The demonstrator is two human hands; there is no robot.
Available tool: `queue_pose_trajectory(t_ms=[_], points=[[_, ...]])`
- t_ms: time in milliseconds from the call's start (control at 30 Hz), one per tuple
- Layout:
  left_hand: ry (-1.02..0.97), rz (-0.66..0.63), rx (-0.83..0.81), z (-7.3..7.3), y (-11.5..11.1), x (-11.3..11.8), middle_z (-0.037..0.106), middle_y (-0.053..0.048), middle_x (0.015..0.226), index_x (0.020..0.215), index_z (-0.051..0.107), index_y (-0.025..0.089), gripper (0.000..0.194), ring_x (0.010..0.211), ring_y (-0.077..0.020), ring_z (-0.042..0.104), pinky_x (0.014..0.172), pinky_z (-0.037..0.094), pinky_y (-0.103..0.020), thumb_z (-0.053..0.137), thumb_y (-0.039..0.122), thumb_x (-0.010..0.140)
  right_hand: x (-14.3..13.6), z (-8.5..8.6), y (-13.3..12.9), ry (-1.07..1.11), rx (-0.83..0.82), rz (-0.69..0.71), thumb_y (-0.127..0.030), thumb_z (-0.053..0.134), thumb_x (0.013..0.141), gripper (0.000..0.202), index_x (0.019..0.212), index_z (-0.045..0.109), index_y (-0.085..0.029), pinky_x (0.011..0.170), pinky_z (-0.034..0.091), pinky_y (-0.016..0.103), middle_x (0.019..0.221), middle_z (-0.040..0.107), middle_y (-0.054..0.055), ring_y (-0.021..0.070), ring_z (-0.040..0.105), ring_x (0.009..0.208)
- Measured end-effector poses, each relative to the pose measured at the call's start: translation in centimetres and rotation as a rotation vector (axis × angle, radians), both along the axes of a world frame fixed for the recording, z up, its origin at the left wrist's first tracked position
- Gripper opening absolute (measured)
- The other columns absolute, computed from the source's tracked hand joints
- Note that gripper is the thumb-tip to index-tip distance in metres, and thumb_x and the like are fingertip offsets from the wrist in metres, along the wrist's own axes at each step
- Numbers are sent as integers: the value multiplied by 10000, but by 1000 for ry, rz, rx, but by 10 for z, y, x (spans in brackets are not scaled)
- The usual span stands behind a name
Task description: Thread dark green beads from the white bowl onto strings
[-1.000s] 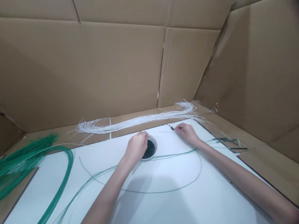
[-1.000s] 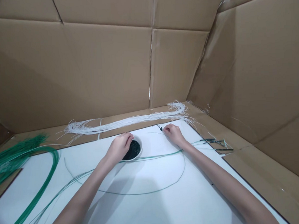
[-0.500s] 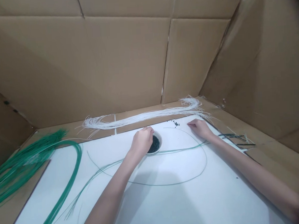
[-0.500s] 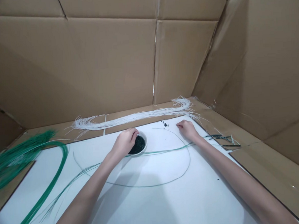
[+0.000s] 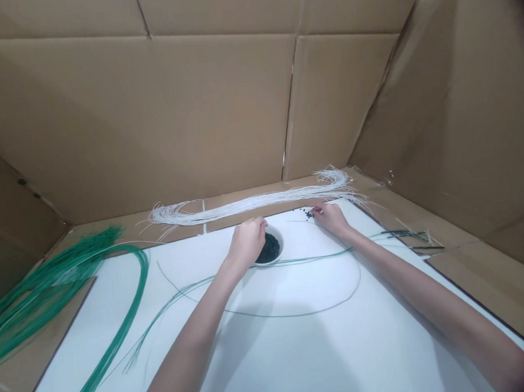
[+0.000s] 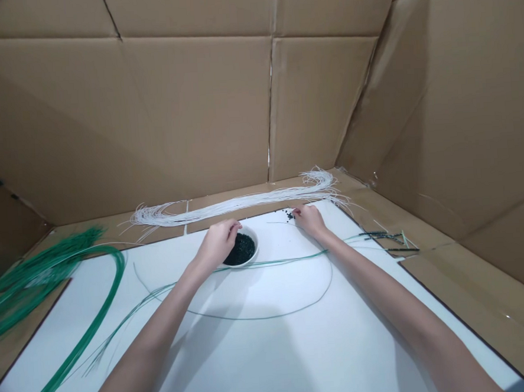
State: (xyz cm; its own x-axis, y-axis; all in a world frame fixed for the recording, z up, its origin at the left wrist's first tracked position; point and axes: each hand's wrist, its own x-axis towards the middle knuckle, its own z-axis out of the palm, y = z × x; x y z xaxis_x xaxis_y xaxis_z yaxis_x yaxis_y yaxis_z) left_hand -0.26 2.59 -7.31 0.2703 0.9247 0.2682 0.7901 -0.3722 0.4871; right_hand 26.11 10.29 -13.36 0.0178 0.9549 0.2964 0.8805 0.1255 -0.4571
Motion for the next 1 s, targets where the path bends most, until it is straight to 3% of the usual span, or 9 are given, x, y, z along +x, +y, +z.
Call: queue_pose_trajectory(t_ms=[133,267,333,433,533,600,733,900,1000], points=[[-136,-10,-90,5,3,-9,655,-20,794,859,608,194,260,697,-152,581,651,414,-237,356,249,828,-30,22,-20,112,15,67,-188,449,771,282,969,641,-135,794,445,319,955,664,99,213,618,856],[-192,-92,-96,12,0,-11,628,-6,699,853,608,185,275,607,-133,546,610,397,-228,360,301,825,-82,50,-53,419,-44,384,-338,502,769,338,1050,587,-171,720,486,272,981,656,68,175,622,844],[-194,-104,-67,14,-4,-9,610,-2,654,840,605,178,280,573,-128,525,581,381,-224,355,302,824,-103,59,-64,645,-69,485,-356,572,711,330,960,606,-143,670,493,277,865,673,75,178,626,783],[-212,-94,-40,16,-9,-8,602,0,631,833,605,174,271,561,-127,516,570,371,-222,362,292,820,-119,67,-69,729,14,459,-327,591,688,204,739,626,-133,632,481,273,715,658,56,159,608,681],[-268,-96,-12,22,-15,-14,621,-10,689,815,613,174,246,637,-135,547,619,391,-228,389,274,811,-126,75,-74,668,43,458,-300,560,714,170,707,632,-146,688,468,286,739,659,53,155,598,707],[-329,-72,34,30,-18,-25,632,-24,746,799,618,169,229,707,-143,561,661,405,-234,413,270,804,-133,82,-83,624,52,472,-284,547,725,199,860,630,-164,698,465,286,852,657,58,154,594,749],[-577,97,198,61,-30,-72,605,-33,693,742,604,138,183,684,-130,564,665,434,-235,482,271,771,-154,90,-117,460,38,582,-235,522,743,322,1061,547,-200,660,457,263,944,630,45,132,582,730],[-960,233,287,91,-49,-143,608,-37,761,796,596,116,177,659,-99,592,689,481,-247,584,263,698,-203,69,-150,64,-310,911,-267,506,764,247,963,606,-162,668,430,250,843,651,67,161,594,769],[-989,309,302,91,-58,-164,615,-45,764,813,608,98,217,627,-86,590,669,485,-233,614,258,667,-251,49,-145,-54,-258,854,-302,447,808,278,988,589,-145,766,404,253,937,636,99,186,562,930]])
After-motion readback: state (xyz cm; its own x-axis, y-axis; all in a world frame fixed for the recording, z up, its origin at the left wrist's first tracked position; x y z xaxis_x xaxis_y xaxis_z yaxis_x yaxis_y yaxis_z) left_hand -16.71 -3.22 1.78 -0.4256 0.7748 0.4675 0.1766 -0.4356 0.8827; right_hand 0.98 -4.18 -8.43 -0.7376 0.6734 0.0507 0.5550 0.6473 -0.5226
